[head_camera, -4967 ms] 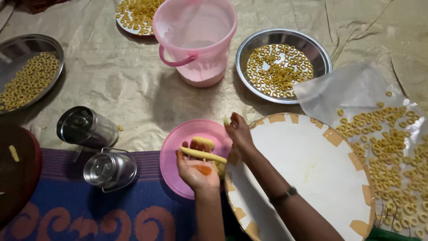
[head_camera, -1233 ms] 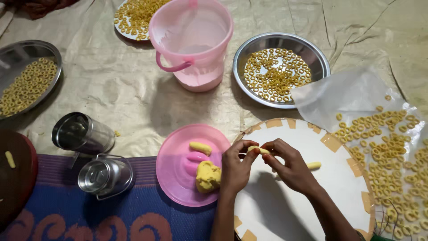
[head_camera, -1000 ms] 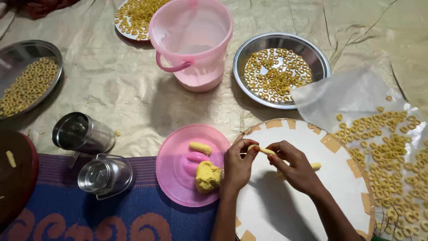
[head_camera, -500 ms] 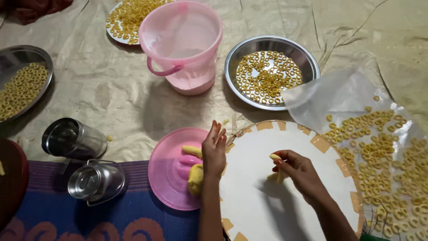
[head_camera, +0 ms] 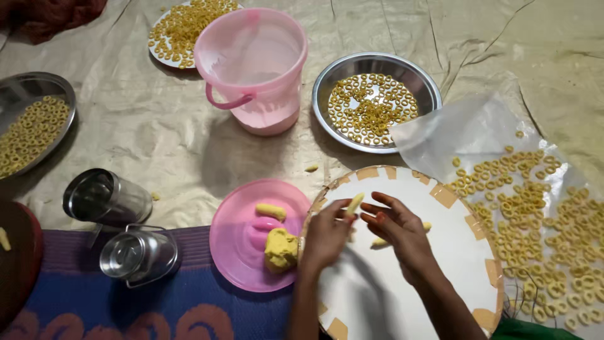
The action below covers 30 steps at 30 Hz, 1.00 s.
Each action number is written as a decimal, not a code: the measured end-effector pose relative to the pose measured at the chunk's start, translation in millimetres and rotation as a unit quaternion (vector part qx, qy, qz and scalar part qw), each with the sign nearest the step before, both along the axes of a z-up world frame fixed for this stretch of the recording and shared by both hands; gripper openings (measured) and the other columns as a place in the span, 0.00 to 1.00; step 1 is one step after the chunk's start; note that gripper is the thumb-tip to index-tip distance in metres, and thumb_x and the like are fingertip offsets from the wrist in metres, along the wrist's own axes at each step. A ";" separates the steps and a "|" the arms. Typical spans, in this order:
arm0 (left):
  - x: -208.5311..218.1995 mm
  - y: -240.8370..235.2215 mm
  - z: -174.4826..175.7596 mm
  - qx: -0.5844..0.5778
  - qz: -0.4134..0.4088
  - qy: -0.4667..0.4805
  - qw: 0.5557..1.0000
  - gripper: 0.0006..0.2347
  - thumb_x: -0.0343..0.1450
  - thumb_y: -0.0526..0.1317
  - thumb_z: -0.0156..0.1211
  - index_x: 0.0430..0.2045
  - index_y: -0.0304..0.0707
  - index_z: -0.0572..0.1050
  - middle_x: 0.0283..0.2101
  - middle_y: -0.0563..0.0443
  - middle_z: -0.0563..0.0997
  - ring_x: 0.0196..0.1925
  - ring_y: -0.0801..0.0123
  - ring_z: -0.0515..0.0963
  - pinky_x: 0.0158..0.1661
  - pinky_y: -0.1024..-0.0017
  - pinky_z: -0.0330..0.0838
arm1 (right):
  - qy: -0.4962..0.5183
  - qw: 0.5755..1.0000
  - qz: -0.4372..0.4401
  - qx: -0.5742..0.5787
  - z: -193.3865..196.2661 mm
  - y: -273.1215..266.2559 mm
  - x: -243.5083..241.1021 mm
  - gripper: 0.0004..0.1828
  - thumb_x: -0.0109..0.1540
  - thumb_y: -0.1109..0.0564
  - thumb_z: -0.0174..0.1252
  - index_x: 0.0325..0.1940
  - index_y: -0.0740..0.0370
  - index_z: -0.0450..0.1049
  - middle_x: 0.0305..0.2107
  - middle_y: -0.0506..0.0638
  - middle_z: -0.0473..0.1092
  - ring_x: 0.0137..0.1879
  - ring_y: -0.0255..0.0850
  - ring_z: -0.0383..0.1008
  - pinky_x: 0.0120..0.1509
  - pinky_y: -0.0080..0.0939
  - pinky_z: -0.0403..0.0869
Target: The person rolls small pieces of yellow dough into thin ropes on a white board. They then cut the ropes into smaller segments and place them onto a pink plate.
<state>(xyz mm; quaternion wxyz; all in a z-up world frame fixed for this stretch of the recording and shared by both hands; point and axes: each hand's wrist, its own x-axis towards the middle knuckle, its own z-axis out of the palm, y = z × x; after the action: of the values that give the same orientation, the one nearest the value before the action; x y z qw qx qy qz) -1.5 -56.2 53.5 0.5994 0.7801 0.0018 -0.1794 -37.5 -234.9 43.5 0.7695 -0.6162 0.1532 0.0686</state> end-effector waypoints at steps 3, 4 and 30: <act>3.0 31.9 -9.8 0.113 0.103 -0.062 0.986 0.16 0.72 0.40 0.60 0.56 0.42 0.75 0.43 0.45 0.86 0.40 0.65 0.86 0.42 0.64 0.80 | -0.007 0.997 0.009 -0.074 -6.4 -16.2 -8.3 0.21 0.65 0.60 0.51 0.62 0.66 0.71 0.54 0.55 0.76 0.59 0.45 0.78 0.61 0.44 0.75; 3.0 45.6 -15.1 0.132 0.134 -0.018 0.982 0.16 0.73 0.42 0.57 0.56 0.45 0.75 0.42 0.46 0.86 0.41 0.64 0.86 0.43 0.63 0.79 | -0.006 0.995 0.011 -0.097 -9.1 -24.4 -11.2 0.19 0.65 0.61 0.52 0.60 0.68 0.73 0.53 0.55 0.76 0.59 0.44 0.78 0.61 0.44 0.75; -74.5 -31.4 -83.9 -0.140 0.166 -0.075 0.973 0.25 0.76 0.47 0.50 0.65 0.29 0.66 0.69 0.39 0.71 0.72 0.59 0.68 0.68 0.66 0.59 | -0.263 0.604 0.185 -0.730 -81.4 -39.8 -17.0 0.35 0.68 0.37 0.41 0.76 0.54 0.56 0.75 0.55 0.49 0.79 0.48 0.49 0.76 0.57 0.52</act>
<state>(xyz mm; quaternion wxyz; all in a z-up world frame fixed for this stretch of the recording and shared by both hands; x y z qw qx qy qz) -76.1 -87.6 -30.4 0.7224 0.6886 0.0613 -0.0164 -54.5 -274.7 -37.8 0.0425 -0.9797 -0.1741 -0.0901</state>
